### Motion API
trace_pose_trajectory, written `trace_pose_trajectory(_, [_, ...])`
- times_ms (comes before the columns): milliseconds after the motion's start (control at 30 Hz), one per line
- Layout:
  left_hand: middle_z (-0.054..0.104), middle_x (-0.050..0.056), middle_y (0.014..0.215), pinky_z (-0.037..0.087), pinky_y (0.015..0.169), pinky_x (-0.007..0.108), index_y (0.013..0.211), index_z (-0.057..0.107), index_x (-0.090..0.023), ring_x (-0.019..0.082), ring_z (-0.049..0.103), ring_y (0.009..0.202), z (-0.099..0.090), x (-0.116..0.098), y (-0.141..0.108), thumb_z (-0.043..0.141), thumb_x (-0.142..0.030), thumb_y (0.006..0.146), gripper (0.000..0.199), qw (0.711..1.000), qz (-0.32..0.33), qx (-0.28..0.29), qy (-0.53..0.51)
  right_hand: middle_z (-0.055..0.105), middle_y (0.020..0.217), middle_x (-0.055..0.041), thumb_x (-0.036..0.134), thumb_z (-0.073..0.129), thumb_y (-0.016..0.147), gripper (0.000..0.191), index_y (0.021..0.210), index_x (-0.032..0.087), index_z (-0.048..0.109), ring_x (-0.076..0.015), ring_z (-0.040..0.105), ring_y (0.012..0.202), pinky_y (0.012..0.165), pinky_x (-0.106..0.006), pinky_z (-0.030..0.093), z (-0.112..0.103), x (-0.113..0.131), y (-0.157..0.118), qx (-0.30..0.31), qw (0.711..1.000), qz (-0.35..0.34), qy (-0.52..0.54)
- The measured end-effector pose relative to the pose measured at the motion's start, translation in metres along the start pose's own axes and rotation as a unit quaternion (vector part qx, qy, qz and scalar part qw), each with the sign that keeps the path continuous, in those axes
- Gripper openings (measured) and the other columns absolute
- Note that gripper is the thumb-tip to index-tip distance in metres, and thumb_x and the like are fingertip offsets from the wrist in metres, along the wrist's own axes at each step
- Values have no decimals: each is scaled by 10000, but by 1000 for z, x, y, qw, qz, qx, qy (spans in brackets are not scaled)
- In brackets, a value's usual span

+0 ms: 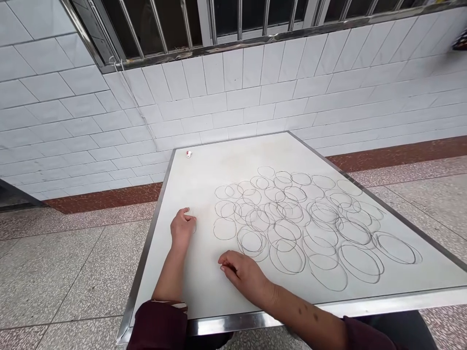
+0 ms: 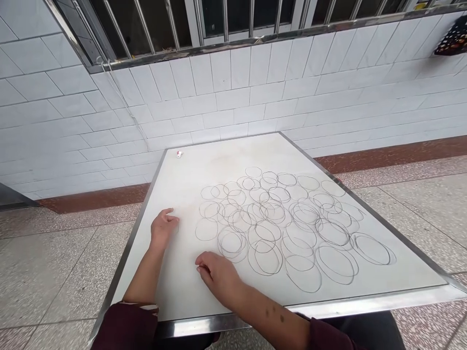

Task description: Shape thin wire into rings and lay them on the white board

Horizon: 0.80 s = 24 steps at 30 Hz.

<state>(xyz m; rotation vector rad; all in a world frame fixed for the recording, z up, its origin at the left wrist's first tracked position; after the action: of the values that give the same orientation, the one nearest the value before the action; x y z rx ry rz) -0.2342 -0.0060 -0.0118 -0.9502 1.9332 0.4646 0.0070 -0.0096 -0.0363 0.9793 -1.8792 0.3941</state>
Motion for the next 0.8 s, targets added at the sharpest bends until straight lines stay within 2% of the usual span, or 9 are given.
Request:
trace_pose_trajectory(67, [734,28,858,486,820,359,1151,656,-212,224,668,839,0,-5,-1,664,-178,785,368,999,17,-18,20,671,884,-29,161,521,890,153,985,208,632,-174,622,792,738,-293,480,0,0,0,-9,1000,-19,-8])
trace_pose_trajectory(200, [735,30,840,481,783,353,1149,671,-230,238,671,797,-1,-8,-4,609,-177,758,400,996,57,-42,45,673,882,-23,156,529,884,156,982,217,634,-168,625,785,730,-283,486,2,-1,0,-11,1000,-25,-1])
trace_pose_trajectory(333, [730,37,849,484,804,361,1158,682,-234,239,673,812,0,-9,-5,571,-189,773,403,992,96,-59,60,676,882,-15,157,540,878,154,976,225,639,-165,629,789,728,-277,484,2,-2,0,-4,1000,-20,6])
trace_pose_trajectory(500, [716,77,968,484,873,383,1200,680,-199,239,657,877,4,-9,-8,535,-204,828,399,986,133,-73,75,675,873,-10,156,547,871,146,961,226,639,-163,627,785,718,-269,473,2,0,0,0,1000,-18,-5])
trace_pose_trajectory(700, [692,100,1008,491,871,396,1250,657,-168,227,637,816,4,-7,-7,527,-206,853,420,982,145,-88,88,674,870,-5,157,549,871,146,964,224,639,-158,623,780,710,-265,464,3,-1,0,7,1000,-14,-13])
trace_pose_trajectory(800, [698,85,981,469,924,415,1250,657,-192,247,631,897,5,-7,-7,526,-186,848,424,980,149,-94,92,676,873,-7,164,550,876,144,966,229,642,-162,625,788,716,-269,464,3,-1,0,9,1000,-14,-17])
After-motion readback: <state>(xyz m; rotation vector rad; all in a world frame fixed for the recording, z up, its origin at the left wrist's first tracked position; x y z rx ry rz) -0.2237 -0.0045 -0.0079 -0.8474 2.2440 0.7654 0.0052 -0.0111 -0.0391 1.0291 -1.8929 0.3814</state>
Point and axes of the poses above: each hand's wrist, its own y-axis towards the middle knuckle, its own z-axis out of the palm, x = y × z, the point moved 7 cm from there along y, towards the middle knuckle
